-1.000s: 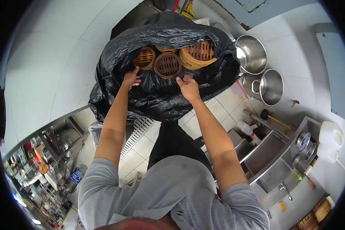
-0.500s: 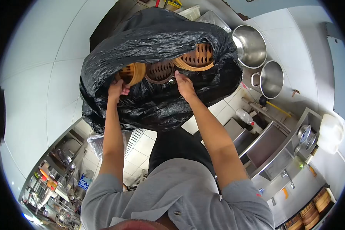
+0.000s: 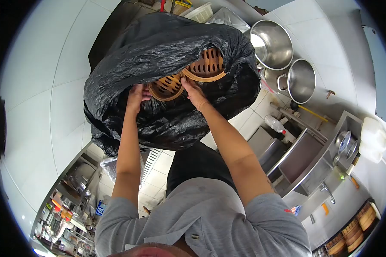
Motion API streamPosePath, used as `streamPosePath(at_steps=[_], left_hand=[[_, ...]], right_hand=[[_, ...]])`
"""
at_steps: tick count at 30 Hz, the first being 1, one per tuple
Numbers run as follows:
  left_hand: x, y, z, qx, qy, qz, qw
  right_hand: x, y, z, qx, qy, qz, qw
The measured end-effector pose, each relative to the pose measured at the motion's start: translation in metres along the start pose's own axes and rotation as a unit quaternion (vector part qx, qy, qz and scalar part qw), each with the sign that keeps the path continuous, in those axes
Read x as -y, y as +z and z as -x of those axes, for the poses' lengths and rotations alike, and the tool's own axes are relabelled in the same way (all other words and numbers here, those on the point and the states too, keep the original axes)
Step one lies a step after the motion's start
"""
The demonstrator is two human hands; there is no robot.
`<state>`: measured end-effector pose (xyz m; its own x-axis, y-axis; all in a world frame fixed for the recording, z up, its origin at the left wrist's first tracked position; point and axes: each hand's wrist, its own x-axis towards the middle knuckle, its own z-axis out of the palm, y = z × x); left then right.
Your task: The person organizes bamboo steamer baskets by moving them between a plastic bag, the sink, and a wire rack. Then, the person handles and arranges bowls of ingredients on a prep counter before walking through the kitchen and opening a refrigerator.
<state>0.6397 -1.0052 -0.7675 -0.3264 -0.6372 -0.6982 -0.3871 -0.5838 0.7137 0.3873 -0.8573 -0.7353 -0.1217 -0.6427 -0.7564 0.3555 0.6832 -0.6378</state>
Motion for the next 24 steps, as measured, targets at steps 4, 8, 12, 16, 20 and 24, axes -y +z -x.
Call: streamPosePath(at_steps=[4, 8, 12, 16, 20, 24], left_hand=[[0.012, 0.019, -0.016, 0.06, -0.084, 0.206, 0.973], [0.02, 0.032, -0.01, 0.043, -0.107, 0.242, 0.963], [-0.02, 0.042, 0.088, 0.082, -0.024, 0.206, 0.975], [-0.05, 0.042, 0.198, 0.048, -0.071, 0.207, 0.974], [-0.09, 0.081, 0.264, 0.166, -0.023, 0.173, 0.97], [-0.142, 0.193, 0.315, 0.388, 0.064, 0.105, 0.913]], right_hand=[[-0.006, 0.009, -0.009, 0.01, -0.013, -0.025, 1.0], [-0.024, 0.022, -0.01, 0.015, -0.025, -0.086, 0.996], [-0.009, 0.021, 0.054, 0.073, -0.187, -0.045, 0.979], [0.007, 0.003, 0.174, 0.056, -0.203, 0.111, 0.971], [0.044, -0.045, 0.318, -0.007, -0.324, 0.186, 0.928], [0.034, -0.085, 0.45, -0.207, -0.352, 0.234, 0.882]])
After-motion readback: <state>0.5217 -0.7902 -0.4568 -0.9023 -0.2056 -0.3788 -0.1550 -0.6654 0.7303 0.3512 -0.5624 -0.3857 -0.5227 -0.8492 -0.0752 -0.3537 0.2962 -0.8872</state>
